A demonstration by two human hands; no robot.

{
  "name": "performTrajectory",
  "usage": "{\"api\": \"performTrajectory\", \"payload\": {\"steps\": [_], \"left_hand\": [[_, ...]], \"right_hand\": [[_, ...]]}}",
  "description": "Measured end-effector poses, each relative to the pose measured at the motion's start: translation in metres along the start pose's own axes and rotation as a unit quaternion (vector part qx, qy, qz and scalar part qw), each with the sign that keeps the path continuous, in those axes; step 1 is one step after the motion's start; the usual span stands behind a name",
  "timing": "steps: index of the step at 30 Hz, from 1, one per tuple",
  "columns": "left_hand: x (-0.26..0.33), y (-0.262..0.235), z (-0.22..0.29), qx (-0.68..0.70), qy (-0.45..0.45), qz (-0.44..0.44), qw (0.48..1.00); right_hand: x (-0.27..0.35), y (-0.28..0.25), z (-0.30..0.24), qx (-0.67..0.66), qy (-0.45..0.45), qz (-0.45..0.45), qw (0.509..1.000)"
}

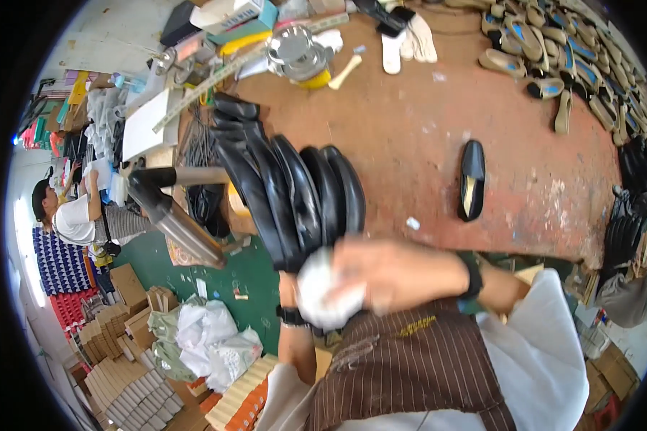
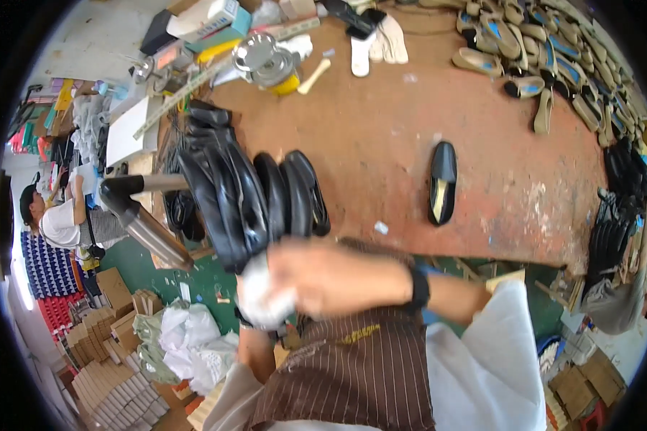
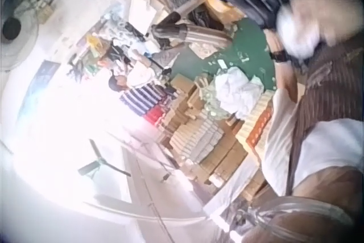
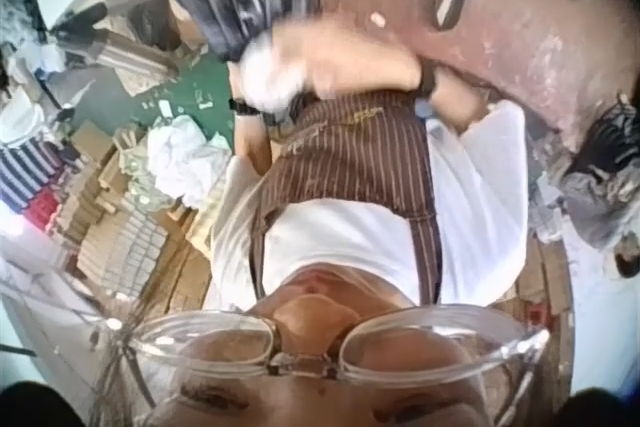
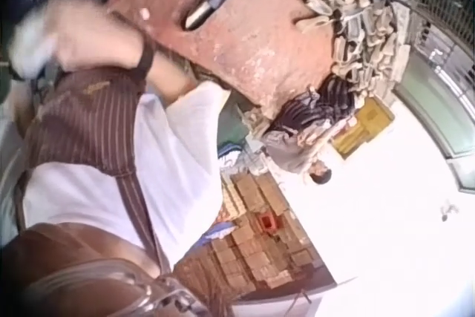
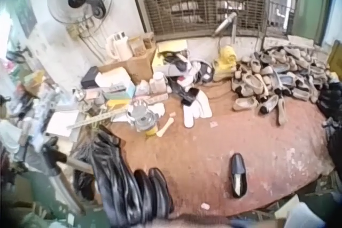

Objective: Cleaning and inspecting black leather loafers at a shoe manufacturing station.

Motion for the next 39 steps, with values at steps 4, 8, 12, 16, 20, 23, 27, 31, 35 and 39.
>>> {"api": "performTrajectory", "payload": {"steps": [4, 8, 12, 16, 20, 23, 27, 31, 35, 39], "left_hand": [[-0.009, 0.019, -0.002, -0.027, -0.019, -0.007, 0.999], [0.025, 0.005, -0.026, -0.043, -0.022, -0.02, 0.999], [-0.001, 0.02, 0.001, -0.056, -0.03, 0.002, 0.998], [-0.009, 0.035, -0.016, -0.078, -0.062, -0.01, 0.995], [0.03, 0.021, -0.033, -0.093, -0.061, -0.012, 0.994], [0.019, 0.027, -0.023, -0.111, -0.069, -0.008, 0.991], [-0.025, 0.051, 0.009, -0.112, -0.056, 0.014, 0.992], [-0.027, 0.078, -0.001, -0.127, -0.043, 0.0, 0.991], [0.038, 0.02, -0.013, -0.141, -0.072, 0.008, 0.987], [0.038, 0.06, -0.012, -0.151, -0.213, 0.003, 0.965]], "right_hand": [[-0.025, -0.065, 0.043, 0.293, 0.03, 0.092, 0.951], [0.023, -0.012, 0.033, 0.28, 0.146, -0.106, 0.943], [0.013, 0.001, -0.013, 0.009, 0.071, -0.102, 0.992], [0.01, -0.078, 0.026, 0.342, 0.127, 0.089, 0.927], [0.052, -0.016, 0.018, 0.248, 0.1, 0.026, 0.963], [0.053, 0.024, -0.009, -0.116, 0.117, -0.096, 0.982], [0.023, -0.068, 0.011, 0.247, 0.154, 0.148, 0.945], [0.029, 0.012, 0.002, -0.02, 0.073, -0.087, 0.993], [-0.016, -0.059, -0.013, 0.139, -0.005, 0.039, 0.99], [-0.051, -0.1, 0.015, 0.371, -0.029, 0.062, 0.926]]}}
Point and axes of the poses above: each hand's wrist, its own x-axis away from the middle knuckle, its own y-axis out of the palm, z = x × y, the point moved 8 cm from there along -x, towards the middle knuckle, and after that the axes turned 14 degrees about -y, right-handed, at the moved point
